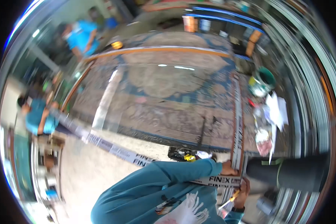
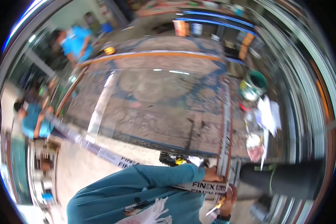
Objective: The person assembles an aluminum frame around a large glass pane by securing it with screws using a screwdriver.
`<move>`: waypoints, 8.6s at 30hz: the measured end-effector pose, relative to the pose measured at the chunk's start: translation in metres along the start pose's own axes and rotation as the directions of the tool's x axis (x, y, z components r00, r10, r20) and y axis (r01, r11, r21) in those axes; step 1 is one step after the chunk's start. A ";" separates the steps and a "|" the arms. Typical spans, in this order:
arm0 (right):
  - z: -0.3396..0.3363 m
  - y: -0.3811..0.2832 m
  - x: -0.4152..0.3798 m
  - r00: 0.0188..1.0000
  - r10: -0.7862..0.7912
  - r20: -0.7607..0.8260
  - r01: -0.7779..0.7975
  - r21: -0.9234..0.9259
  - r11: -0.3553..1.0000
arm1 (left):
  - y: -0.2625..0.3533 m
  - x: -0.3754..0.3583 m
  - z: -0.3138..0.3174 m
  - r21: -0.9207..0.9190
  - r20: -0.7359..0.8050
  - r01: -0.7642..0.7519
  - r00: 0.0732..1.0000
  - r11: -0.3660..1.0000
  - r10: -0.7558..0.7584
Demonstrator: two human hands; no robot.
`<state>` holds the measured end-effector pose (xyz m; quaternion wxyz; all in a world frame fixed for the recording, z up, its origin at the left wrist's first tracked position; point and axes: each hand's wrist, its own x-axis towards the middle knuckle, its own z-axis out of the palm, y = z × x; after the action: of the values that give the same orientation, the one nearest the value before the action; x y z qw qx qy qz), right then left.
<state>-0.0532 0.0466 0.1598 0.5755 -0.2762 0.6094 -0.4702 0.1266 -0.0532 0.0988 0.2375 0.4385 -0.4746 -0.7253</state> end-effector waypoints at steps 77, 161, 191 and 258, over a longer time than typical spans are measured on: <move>-0.018 -0.040 0.077 0.449 0.443 0.776 -0.794 0.118 0.597 | 0.097 -0.056 0.044 0.600 -0.357 0.297 0.930 0.743 -0.084; 0.028 -0.039 0.141 0.507 0.421 0.752 -0.471 -0.167 0.866 | 0.128 -0.042 0.054 0.541 -0.439 0.533 0.839 0.651 -0.322; 0.009 -0.066 0.051 0.680 0.209 0.703 -0.109 -0.185 0.977 | 0.084 -0.038 -0.005 0.505 -0.290 0.194 0.956 0.841 -0.047; 0.006 0.003 0.047 0.845 -0.117 0.522 0.296 -0.275 0.915 | 0.048 0.037 -0.003 -0.611 -0.419 0.088 0.807 0.786 -0.416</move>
<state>-0.0553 0.0054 0.1368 0.5996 -0.5488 0.4804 -0.3295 0.1071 -0.1038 0.1259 0.3746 0.5934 -0.0874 -0.7071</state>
